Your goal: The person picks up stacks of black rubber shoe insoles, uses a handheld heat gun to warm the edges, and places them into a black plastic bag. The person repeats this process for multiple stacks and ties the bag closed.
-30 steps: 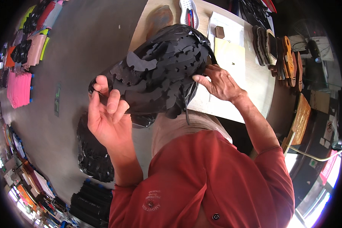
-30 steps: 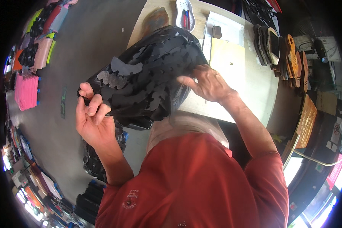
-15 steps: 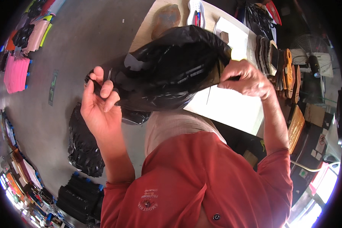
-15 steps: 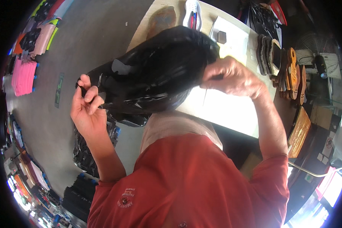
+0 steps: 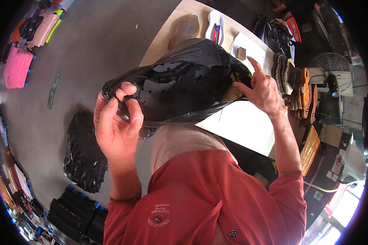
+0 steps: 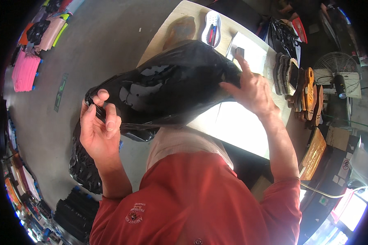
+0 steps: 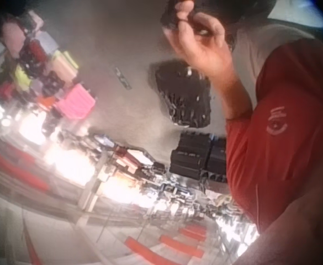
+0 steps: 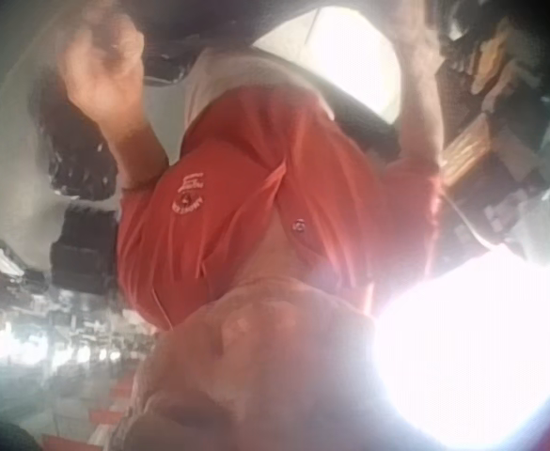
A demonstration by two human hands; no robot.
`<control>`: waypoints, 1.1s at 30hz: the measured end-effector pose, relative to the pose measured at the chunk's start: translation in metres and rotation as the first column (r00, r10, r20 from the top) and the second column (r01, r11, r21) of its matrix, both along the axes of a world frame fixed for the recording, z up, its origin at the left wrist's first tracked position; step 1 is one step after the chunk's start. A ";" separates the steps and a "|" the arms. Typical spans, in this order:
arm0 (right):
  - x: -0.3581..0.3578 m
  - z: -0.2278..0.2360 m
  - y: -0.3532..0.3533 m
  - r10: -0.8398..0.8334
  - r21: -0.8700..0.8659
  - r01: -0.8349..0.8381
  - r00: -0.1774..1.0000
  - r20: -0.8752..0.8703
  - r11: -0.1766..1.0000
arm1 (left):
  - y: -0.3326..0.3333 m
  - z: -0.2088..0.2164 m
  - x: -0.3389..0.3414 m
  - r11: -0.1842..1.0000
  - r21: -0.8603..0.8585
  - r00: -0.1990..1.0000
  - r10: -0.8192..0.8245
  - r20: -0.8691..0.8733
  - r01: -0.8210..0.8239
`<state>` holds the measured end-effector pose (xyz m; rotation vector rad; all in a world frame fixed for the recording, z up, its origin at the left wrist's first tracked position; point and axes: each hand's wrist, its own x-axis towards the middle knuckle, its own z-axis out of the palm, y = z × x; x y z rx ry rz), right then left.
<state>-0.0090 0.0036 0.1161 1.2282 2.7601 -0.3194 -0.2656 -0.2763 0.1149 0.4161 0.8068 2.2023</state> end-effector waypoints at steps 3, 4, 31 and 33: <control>-0.009 -0.021 0.015 0.108 0.163 -0.096 0.992 -0.068 0.982 | 0.003 0.003 0.005 0.999 -0.034 0.999 0.002 -0.051 -0.004; -0.011 -0.026 0.023 0.145 0.184 -0.130 0.987 -0.070 0.974 | 0.004 0.004 0.007 0.999 -0.031 0.998 -0.016 -0.062 0.015; -0.029 0.118 -0.025 -0.731 -0.740 -0.284 0.160 -0.663 0.609 | 0.044 0.091 -0.006 0.912 -0.409 0.995 -0.078 -0.067 0.044; -0.022 0.124 -0.037 -0.573 -0.582 -0.357 0.143 -0.807 0.731 | 0.040 0.091 -0.003 0.939 -0.252 0.890 0.104 -0.445 -0.236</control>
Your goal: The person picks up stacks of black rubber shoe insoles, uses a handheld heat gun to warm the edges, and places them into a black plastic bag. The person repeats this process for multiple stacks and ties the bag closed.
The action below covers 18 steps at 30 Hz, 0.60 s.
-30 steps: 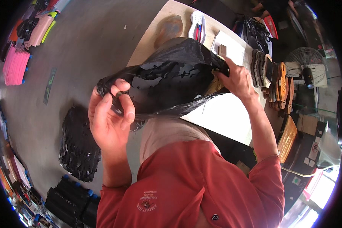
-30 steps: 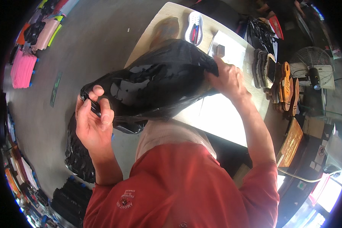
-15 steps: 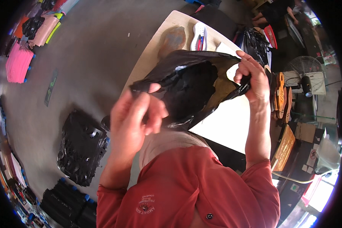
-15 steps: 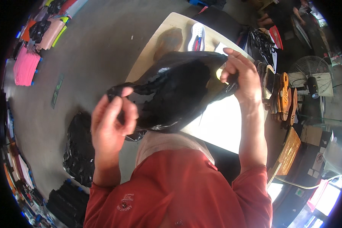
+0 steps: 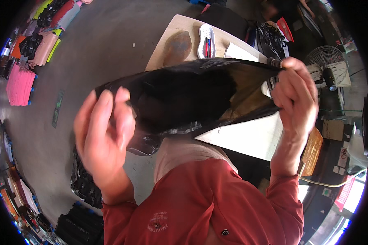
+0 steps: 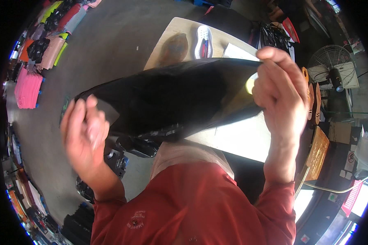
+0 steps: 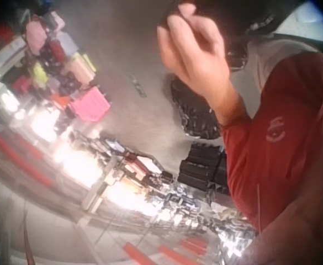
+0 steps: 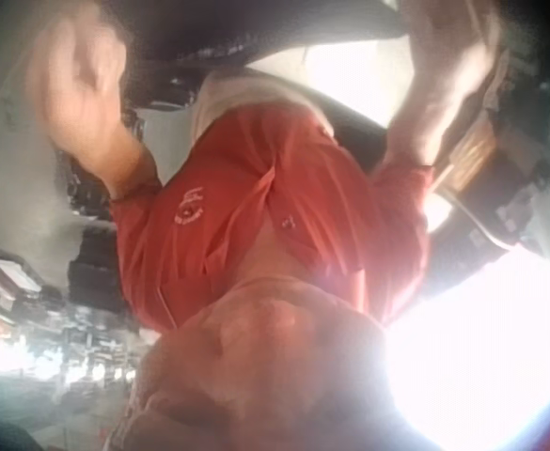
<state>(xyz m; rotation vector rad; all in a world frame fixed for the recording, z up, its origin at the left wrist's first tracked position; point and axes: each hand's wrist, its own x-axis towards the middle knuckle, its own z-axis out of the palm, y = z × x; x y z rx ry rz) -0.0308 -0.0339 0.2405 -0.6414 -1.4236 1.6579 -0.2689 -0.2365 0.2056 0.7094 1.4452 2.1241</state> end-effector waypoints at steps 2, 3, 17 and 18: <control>0.007 0.011 -0.013 0.010 0.087 -0.002 0.996 -0.087 0.996 | -0.011 0.005 0.003 0.972 0.197 0.984 -0.103 -0.147 0.132; 0.011 0.018 -0.021 -0.066 0.090 0.072 0.996 -0.068 0.993 | -0.016 0.010 0.004 0.962 0.240 0.987 -0.107 -0.118 0.133; -0.038 -0.006 -0.046 0.124 0.148 -0.198 0.908 0.399 0.969 | -0.003 -0.005 0.026 0.932 -0.115 0.938 -0.336 0.089 0.344; -0.041 -0.006 -0.053 0.170 0.104 -0.236 0.887 0.429 0.966 | 0.000 -0.008 0.024 0.887 -0.182 0.904 -0.424 0.044 0.425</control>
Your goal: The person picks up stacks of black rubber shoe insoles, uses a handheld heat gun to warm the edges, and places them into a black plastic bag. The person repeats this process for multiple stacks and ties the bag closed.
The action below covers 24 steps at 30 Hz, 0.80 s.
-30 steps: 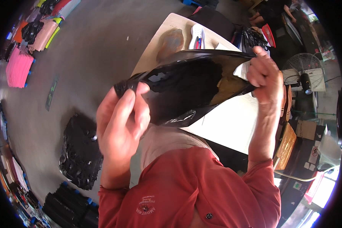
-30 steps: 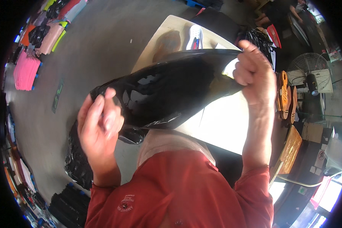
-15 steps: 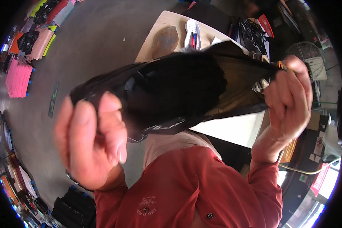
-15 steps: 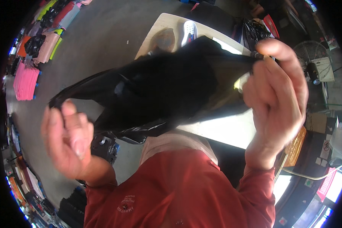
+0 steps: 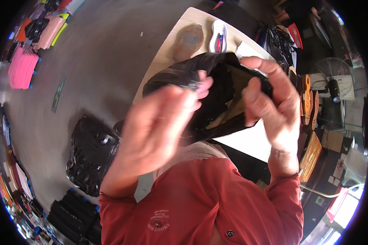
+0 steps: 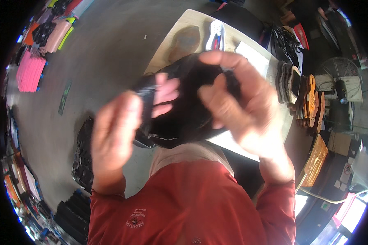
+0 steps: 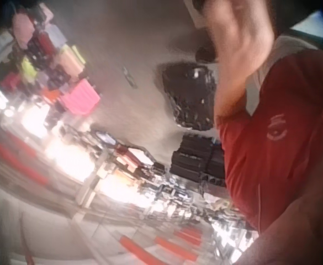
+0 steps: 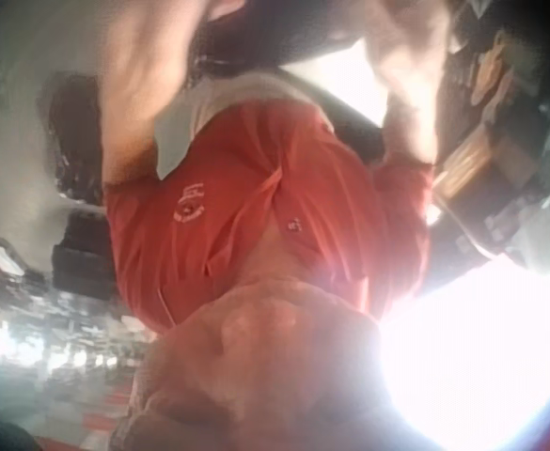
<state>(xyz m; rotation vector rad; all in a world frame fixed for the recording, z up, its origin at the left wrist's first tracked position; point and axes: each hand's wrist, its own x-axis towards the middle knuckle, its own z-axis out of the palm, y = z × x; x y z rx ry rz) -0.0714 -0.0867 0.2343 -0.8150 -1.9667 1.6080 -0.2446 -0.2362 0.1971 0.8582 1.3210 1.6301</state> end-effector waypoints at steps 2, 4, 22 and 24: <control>-0.005 -0.006 -0.012 0.123 0.041 -0.129 0.984 0.126 0.991 | 0.003 -0.006 0.002 0.993 -0.060 0.992 -0.106 -0.064 0.102; -0.013 -0.017 -0.019 0.231 0.185 -0.271 0.949 0.213 0.945 | 0.007 -0.012 0.005 0.994 0.004 0.989 -0.109 -0.103 0.110; 0.004 -0.028 0.032 -0.058 -0.071 0.034 0.925 -0.376 0.997 | -0.072 -0.189 0.050 0.805 -0.103 0.811 0.576 -0.100 -0.584; 0.018 -0.025 0.039 0.004 -0.003 -0.006 0.922 -0.386 1.000 | -0.098 -0.231 0.065 0.773 -0.278 0.816 0.572 -0.082 -0.570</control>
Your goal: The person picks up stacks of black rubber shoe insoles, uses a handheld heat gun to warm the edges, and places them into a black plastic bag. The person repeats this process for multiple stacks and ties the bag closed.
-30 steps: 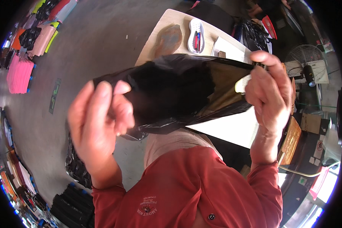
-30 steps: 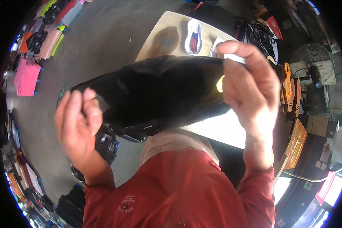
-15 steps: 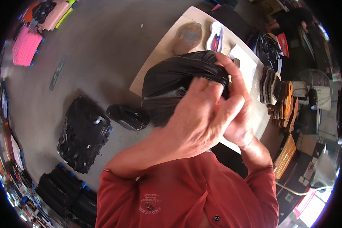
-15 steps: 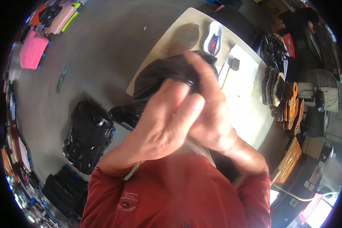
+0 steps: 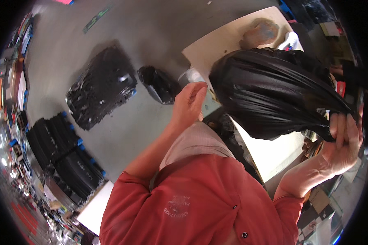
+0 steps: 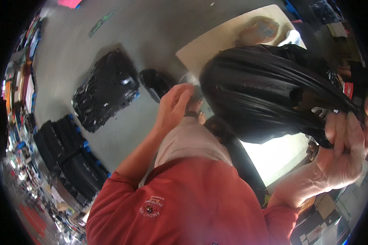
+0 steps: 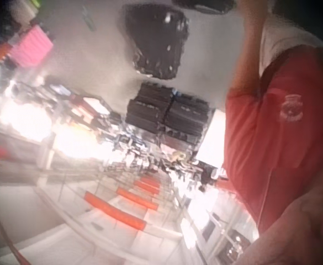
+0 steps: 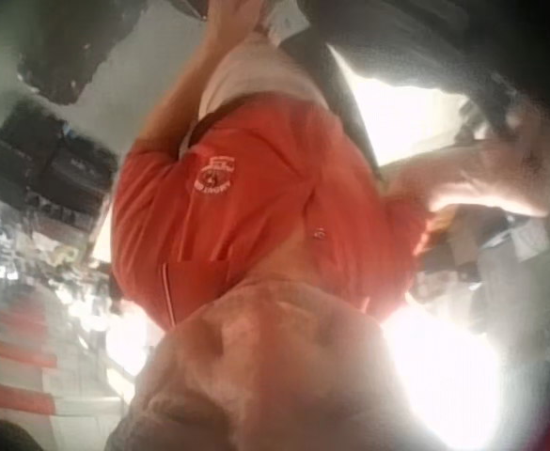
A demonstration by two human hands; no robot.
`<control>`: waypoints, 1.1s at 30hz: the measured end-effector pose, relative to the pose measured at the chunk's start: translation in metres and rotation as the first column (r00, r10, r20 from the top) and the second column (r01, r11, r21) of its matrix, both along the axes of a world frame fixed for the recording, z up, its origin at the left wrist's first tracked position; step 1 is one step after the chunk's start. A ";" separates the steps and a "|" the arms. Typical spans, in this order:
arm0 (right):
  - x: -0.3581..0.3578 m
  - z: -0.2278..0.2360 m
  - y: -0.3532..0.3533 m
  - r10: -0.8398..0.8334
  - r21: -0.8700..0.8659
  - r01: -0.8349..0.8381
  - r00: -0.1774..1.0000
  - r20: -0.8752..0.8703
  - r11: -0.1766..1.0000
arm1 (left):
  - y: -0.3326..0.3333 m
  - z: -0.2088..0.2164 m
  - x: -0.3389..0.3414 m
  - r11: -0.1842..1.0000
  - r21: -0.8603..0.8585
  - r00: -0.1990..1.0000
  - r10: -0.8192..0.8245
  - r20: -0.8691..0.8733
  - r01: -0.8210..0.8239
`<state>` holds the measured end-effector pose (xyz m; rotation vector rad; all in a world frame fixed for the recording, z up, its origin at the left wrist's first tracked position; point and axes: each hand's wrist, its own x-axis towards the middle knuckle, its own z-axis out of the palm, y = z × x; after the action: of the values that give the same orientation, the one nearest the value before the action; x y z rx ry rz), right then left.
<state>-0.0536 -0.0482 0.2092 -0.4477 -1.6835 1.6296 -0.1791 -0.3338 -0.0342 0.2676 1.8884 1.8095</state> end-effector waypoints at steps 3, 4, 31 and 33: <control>0.018 -0.023 -0.002 -0.044 0.192 0.010 0.984 0.171 0.981 | -0.037 -0.059 0.025 0.996 -0.092 0.988 0.013 0.156 0.002; 0.022 -0.035 -0.005 -0.016 0.158 -0.027 0.964 0.264 0.987 | -0.050 -0.075 0.038 0.993 -0.122 0.971 0.023 0.238 0.006; -0.085 -0.361 -0.327 0.408 -0.305 -0.325 0.320 0.855 0.895 | -0.290 -0.411 -0.197 0.578 -0.810 0.982 -0.186 -0.014 0.098; -0.119 -0.457 -0.344 0.444 -0.337 -0.359 0.275 0.853 0.870 | -0.284 -0.420 -0.230 0.633 -0.774 0.999 0.044 -0.001 -0.028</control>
<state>-0.1723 -0.3920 -0.2482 -1.2448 -2.7592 1.9625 -0.4088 -0.6179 -0.4544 -0.1062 2.4665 0.8378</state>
